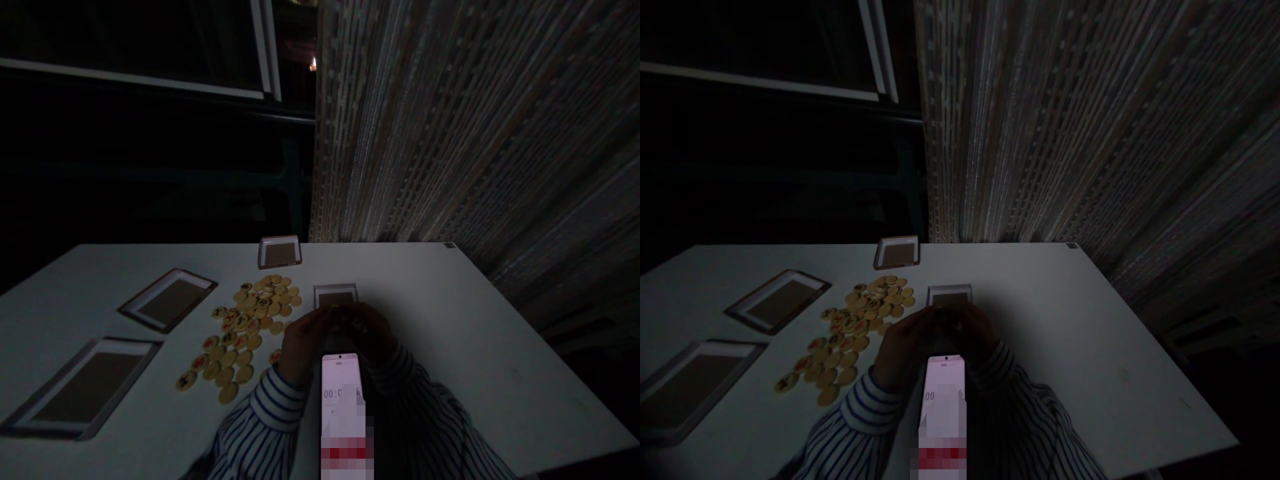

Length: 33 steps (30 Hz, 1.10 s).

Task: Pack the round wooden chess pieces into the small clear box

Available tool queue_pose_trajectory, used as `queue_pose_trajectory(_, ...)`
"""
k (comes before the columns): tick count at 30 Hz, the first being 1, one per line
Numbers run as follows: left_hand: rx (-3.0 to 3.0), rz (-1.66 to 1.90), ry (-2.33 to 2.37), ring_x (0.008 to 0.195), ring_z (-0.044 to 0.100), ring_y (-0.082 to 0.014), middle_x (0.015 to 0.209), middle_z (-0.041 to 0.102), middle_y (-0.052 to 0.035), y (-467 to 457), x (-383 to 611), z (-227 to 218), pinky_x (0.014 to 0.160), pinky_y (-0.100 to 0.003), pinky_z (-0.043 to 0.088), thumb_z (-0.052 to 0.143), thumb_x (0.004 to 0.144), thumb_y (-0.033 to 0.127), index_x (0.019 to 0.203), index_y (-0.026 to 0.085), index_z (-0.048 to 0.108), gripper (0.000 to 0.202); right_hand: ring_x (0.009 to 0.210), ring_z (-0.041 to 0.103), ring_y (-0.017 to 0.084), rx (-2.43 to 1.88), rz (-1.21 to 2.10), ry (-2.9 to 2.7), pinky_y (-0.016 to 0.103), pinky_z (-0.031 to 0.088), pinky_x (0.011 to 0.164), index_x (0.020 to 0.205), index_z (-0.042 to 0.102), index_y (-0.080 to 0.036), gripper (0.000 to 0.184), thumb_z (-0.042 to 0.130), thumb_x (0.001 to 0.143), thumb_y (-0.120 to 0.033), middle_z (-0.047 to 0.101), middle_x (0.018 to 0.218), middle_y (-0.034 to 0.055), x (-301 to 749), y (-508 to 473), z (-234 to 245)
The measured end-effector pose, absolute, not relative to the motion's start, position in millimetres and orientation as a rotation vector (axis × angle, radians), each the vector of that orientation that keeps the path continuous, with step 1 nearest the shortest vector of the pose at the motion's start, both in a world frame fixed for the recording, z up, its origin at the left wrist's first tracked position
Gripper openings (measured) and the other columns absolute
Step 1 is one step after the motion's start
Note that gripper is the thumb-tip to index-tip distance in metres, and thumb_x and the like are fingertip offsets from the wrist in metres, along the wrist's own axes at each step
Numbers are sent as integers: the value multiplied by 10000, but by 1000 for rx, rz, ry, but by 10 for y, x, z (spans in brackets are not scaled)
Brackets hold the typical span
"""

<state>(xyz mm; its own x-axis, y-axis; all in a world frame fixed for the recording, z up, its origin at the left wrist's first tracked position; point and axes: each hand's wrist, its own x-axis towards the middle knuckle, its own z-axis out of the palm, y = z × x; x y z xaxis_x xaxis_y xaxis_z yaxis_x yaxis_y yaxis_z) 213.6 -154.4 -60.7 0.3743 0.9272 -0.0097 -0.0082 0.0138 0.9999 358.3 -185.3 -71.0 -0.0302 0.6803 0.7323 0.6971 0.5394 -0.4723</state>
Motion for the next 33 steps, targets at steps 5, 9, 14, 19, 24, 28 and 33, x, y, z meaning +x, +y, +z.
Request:
queue_pose_trajectory(5,1369,940,912,921,593,-196,981,654,-51,-1530,2138,-648,837,-315,470,529,741,357,966,168,633,312,719,601,140,-1165,21,-1741,279,504,634,924,595,-181,174,494,799,-248,643,789,63,3565,-1858,-712)
queue_pose_trajectory(9,1359,925,899,914,596,-206,974,656,-58,-1530,2129,-680,821,-327,478,545,727,368,987,154,621,346,755,598,151,-1170,47,-1785,293,501,664,953,588,-177,193,474,805,-225,642,824,78,3562,-1881,-706)
queue_pose_trajectory(14,1394,928,932,940,585,-211,1000,646,-57,-1526,2115,-708,845,-338,467,546,721,364,989,162,621,343,776,592,153,-1160,66,-1792,300,500,679,977,584,-184,211,481,795,-211,637,847,74,3573,-1893,-729)
queue_pose_trajectory(19,1480,957,904,953,577,-202,1010,643,-47,-1526,2114,-694,856,-331,461,503,753,354,985,171,623,319,832,586,157,-1171,41,-1824,310,504,713,1070,548,-204,280,490,796,-197,630,914,72,3564,-1901,-702)
queue_pose_trajectory(24,1543,958,929,953,577,-184,1005,645,-32,-1526,2117,-671,857,-317,461,450,780,340,981,178,617,308,876,574,166,-1170,42,-1887,327,505,740,1105,530,-213,314,498,794,-190,614,979,80,3573,-1903,-705)
queue_pose_trajectory(28,1488,953,919,939,583,-189,1009,642,-45,-1522,2130,-686,828,-313,477,463,764,352,984,177,609,317,830,578,169,-1202,34,-1814,334,507,711,1031,572,-188,253,511,786,-206,624,916,84,3572,-1911,-715)
queue_pose_trajectory(33,1338,998,956,797,623,-191,868,674,-59,-1525,2134,-706,709,-301,516,567,685,351,890,162,611,282,797,583,158,-1189,19,-1765,324,507,696,981,582,-185,213,528,775,-202,627,871,69,3551,-1920,-694)
